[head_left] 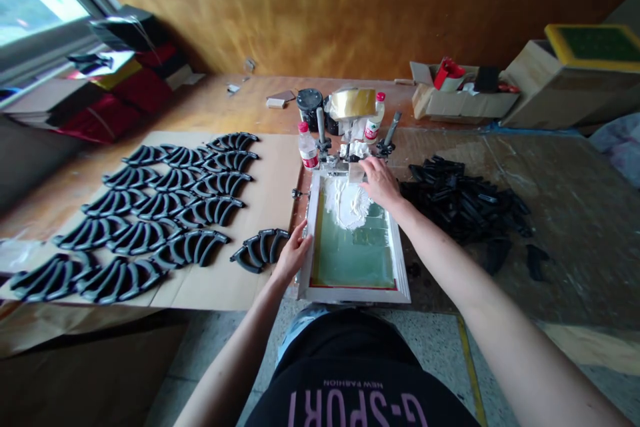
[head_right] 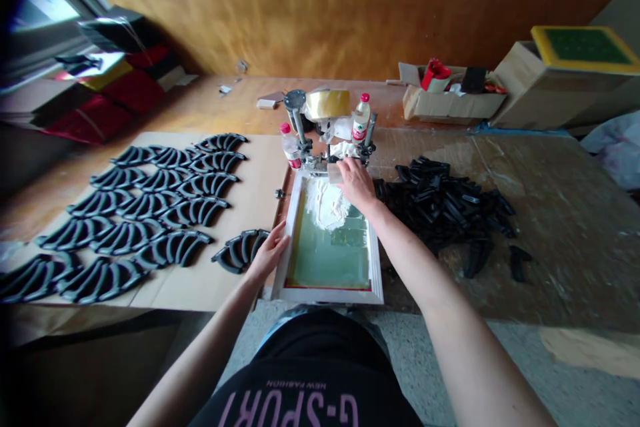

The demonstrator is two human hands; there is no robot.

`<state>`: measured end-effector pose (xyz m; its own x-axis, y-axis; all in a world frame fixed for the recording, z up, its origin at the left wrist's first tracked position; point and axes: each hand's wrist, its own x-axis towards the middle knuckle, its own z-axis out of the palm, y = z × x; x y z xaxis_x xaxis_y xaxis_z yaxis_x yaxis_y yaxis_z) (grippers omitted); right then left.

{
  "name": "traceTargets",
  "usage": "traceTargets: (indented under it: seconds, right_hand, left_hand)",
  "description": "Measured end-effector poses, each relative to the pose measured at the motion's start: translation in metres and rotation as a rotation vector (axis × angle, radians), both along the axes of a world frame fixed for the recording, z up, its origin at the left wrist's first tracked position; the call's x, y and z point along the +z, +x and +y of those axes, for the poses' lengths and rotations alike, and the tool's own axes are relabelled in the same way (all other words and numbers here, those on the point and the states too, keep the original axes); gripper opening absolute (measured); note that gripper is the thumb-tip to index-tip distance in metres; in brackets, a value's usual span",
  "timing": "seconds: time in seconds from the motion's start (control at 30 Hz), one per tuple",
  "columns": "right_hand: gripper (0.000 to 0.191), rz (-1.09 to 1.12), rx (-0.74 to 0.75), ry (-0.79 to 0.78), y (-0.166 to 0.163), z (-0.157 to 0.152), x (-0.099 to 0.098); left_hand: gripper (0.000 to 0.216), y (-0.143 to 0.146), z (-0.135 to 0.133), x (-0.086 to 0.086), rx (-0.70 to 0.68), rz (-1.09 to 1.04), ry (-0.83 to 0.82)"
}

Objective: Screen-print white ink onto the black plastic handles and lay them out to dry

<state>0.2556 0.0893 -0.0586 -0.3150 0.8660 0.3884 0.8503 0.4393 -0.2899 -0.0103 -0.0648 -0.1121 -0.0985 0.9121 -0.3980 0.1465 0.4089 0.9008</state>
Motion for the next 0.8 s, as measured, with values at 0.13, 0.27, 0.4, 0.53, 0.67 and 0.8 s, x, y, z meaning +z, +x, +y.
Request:
traceTargets:
  seconds: [0.13, 0.27, 0.4, 0.53, 0.67, 0.8]
  right_hand:
    - [0.010, -0.138, 0.059, -0.196, -0.020, -0.010, -0.013]
    - [0.015, -0.218, 0.323, -0.193, -0.009, -0.048, -0.015]
    - [0.018, -0.233, 0.560, -0.251, 0.002, -0.062, -0.001]
    - [0.017, -0.129, 0.383, -0.189, -0.002, -0.057, -0.005]
    - [0.026, -0.076, 0.438, -0.082, -0.003, -0.070, -0.022]
    - [0.015, -0.012, 0.445, -0.148, -0.003, -0.061, -0.014]
  left_hand:
    - [0.067, -0.002, 0.002, -0.012, -0.011, 0.009, -0.005]
    - [0.068, -0.005, 0.000, -0.019, -0.044, 0.012, 0.003]
    - [0.069, -0.006, 0.001, -0.019, -0.047, 0.043, -0.004]
    - [0.067, -0.005, 0.000, -0.011, -0.045, 0.027, 0.006]
    - [0.068, -0.003, -0.002, -0.006, -0.043, 0.003, 0.013]
    - [0.069, -0.002, -0.003, 0.001, -0.032, -0.003, 0.016]
